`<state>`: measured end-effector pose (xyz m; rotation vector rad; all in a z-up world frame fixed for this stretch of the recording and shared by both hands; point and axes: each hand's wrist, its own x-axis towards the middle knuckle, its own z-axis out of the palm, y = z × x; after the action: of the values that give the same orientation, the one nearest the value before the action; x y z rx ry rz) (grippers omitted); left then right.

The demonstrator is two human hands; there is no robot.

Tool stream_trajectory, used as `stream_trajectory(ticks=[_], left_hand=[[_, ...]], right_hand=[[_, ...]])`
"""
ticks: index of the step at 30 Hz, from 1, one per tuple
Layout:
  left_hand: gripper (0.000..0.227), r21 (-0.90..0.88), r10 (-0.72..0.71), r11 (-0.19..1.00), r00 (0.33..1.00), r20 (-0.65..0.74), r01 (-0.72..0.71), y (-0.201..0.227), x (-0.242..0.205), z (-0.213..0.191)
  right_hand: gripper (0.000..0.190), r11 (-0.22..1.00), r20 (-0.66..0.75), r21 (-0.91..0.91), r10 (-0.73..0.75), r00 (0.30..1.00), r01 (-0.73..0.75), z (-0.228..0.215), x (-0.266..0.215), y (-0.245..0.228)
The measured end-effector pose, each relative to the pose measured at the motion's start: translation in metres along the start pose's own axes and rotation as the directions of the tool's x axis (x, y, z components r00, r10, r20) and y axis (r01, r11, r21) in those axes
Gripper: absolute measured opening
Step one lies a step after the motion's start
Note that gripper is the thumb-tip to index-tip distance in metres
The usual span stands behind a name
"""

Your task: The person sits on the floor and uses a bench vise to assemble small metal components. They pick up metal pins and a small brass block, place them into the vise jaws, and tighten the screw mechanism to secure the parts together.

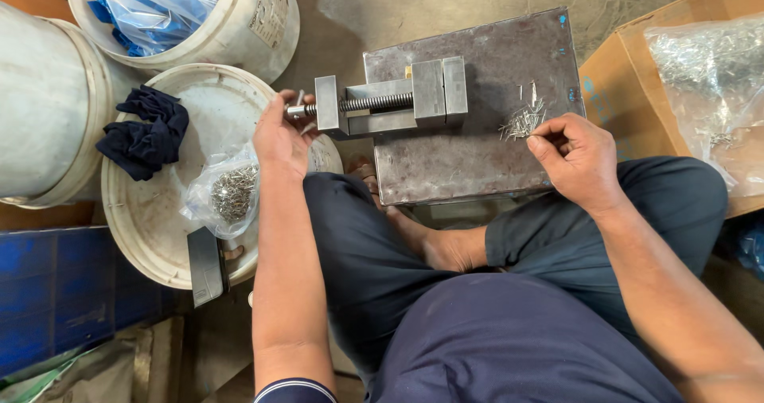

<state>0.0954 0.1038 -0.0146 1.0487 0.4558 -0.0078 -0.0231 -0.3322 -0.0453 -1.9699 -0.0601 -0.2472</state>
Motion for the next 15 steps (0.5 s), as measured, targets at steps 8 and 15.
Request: stream_trajectory(ticks=[8,15], left_hand=[[0.040,0.151,0.443,0.877,0.890,0.111,-0.456,-0.016,-0.006,0.006],[0.019,0.258,0.638,0.703,0.748,0.184,-0.663,-0.023,-0.014,0.000]], right_hand=[[0.012,1.000,0.013,-0.030,0.008,1.000,-0.007,0.002,0.001,-0.002],[0.012,0.998,0.003,-0.063,-0.018,1.000,0.018,0.004,0.000,-0.003]])
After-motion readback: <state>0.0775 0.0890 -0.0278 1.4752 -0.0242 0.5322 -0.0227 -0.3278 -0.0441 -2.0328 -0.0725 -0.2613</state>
